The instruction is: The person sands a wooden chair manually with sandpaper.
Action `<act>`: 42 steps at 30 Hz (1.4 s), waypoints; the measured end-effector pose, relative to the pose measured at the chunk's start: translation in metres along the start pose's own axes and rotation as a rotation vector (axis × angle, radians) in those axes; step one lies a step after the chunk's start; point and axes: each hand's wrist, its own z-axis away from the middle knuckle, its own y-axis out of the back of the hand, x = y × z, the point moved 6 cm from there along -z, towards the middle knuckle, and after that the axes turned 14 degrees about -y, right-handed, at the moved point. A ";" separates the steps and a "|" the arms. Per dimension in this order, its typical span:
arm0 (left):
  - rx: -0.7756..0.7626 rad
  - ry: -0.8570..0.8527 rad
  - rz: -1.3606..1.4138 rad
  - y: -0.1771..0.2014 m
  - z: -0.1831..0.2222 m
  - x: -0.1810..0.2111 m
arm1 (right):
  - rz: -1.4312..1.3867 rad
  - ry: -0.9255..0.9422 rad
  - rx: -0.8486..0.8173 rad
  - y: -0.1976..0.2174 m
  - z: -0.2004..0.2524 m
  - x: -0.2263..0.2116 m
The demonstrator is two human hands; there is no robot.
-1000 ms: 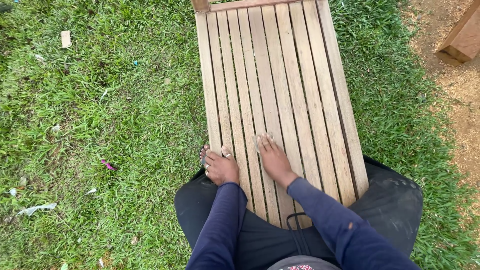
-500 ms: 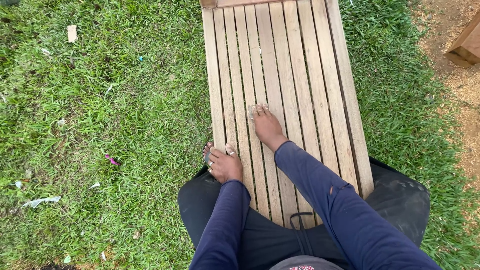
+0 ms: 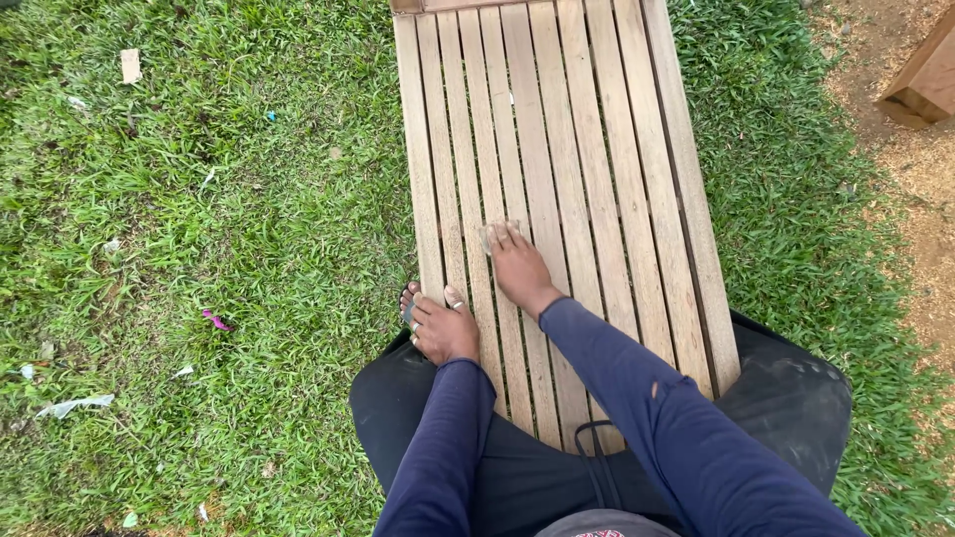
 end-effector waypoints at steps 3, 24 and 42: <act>0.015 -0.008 -0.006 0.002 0.001 -0.002 | -0.006 -0.014 -0.002 -0.001 -0.017 -0.001; -0.055 0.018 0.028 0.003 0.001 -0.002 | 0.064 -0.003 -0.062 -0.009 0.010 -0.012; -0.061 -0.011 0.068 0.007 0.000 -0.001 | -0.005 -0.025 -0.098 -0.001 0.013 -0.012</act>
